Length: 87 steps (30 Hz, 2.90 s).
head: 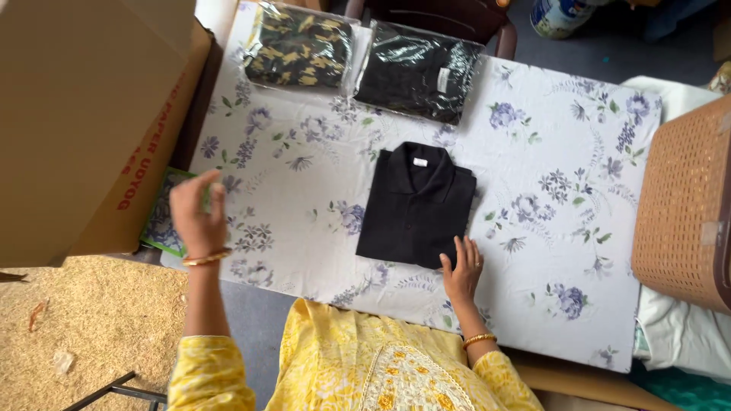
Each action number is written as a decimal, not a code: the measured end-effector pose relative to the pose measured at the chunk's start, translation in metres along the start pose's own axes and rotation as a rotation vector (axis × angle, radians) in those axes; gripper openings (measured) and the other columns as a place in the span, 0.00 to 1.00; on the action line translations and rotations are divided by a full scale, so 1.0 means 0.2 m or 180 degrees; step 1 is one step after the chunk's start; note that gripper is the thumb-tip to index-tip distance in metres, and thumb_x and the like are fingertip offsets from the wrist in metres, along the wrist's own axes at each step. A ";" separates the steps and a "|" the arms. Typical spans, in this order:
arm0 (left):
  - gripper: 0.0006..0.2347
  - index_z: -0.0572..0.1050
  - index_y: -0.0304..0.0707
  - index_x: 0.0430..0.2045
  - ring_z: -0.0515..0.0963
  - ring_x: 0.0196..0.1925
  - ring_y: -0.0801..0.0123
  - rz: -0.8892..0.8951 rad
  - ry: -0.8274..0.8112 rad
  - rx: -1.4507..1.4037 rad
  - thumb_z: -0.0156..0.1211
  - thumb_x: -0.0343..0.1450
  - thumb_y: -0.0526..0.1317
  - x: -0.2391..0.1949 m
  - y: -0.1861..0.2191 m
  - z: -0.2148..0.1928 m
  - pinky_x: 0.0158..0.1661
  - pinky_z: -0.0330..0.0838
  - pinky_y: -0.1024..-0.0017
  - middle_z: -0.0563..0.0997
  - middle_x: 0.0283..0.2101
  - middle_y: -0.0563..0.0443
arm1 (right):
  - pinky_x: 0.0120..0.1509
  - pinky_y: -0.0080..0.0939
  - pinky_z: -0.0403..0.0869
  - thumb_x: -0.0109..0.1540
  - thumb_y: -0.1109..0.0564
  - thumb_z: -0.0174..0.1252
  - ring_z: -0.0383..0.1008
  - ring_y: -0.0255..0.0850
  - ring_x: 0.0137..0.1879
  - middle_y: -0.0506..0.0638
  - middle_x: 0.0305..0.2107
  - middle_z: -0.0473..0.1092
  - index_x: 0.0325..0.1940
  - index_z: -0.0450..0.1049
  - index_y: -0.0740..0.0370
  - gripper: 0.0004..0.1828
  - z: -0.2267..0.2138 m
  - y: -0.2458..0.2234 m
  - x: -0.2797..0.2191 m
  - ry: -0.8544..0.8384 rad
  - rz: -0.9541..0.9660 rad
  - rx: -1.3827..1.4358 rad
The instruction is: The person removes a black shirt from a plastic bag, lays it flat on a table, and folds it neatly. The folded shirt is placed on the table next to other packaged items.
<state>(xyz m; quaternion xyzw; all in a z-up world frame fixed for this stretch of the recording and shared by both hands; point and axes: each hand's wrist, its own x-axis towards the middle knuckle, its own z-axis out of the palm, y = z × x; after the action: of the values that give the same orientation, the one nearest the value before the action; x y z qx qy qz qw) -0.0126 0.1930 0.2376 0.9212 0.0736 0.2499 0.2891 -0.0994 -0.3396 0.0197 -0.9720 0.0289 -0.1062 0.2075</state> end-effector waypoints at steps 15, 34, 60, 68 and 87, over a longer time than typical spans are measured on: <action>0.18 0.80 0.45 0.51 0.83 0.36 0.69 -0.0804 -0.3540 -0.2025 0.47 0.70 0.30 -0.07 -0.19 1.72 0.40 0.77 0.70 0.84 0.38 0.49 | 0.73 0.57 0.61 0.62 0.48 0.64 0.62 0.55 0.71 0.56 0.65 0.65 0.62 0.74 0.56 0.25 0.18 -0.48 0.34 0.0259 0.0220 0.0012; 0.10 0.80 0.37 0.44 0.83 0.27 0.70 -0.0984 -0.4318 -0.1534 0.61 0.70 0.30 0.11 0.03 2.20 0.28 0.76 0.72 0.82 0.27 0.50 | 0.63 0.48 0.72 0.61 0.52 0.66 0.73 0.49 0.56 0.57 0.55 0.71 0.66 0.70 0.57 0.30 0.17 0.10 0.85 -0.0009 0.1746 0.0830; 0.13 0.68 0.46 0.47 0.81 0.33 0.71 -0.2010 -0.3531 -0.2564 0.58 0.71 0.33 0.05 0.09 1.95 0.33 0.81 0.70 0.81 0.36 0.55 | 0.38 0.34 0.68 0.61 0.60 0.65 0.65 0.30 0.30 0.41 0.23 0.69 0.61 0.72 0.59 0.24 0.14 0.20 1.04 -0.0320 0.1631 0.1959; 0.08 0.75 0.38 0.41 0.82 0.28 0.70 -0.3175 -0.3710 -0.2748 0.58 0.75 0.42 -0.45 -0.06 1.74 0.32 0.82 0.68 0.81 0.31 0.50 | 0.48 0.30 0.71 0.65 0.54 0.64 0.73 0.28 0.41 0.43 0.36 0.76 0.53 0.76 0.69 0.17 0.22 0.29 0.38 -0.0543 0.2540 0.2831; 0.15 0.74 0.26 0.26 0.74 0.20 0.73 -0.2414 -0.3930 -0.2170 0.68 0.73 0.43 -0.66 -0.14 1.73 0.22 0.70 0.71 0.78 0.23 0.51 | 0.40 0.29 0.70 0.61 0.56 0.66 0.73 0.28 0.36 0.46 0.32 0.77 0.46 0.75 0.64 0.13 0.04 0.18 0.25 -0.0772 0.2962 0.2700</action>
<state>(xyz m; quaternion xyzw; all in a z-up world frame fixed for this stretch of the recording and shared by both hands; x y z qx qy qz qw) 0.0479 0.0081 -0.0774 0.6662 0.1280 -0.4117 0.6085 -0.0485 -0.3746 0.0067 -0.6964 0.3796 0.1034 0.6003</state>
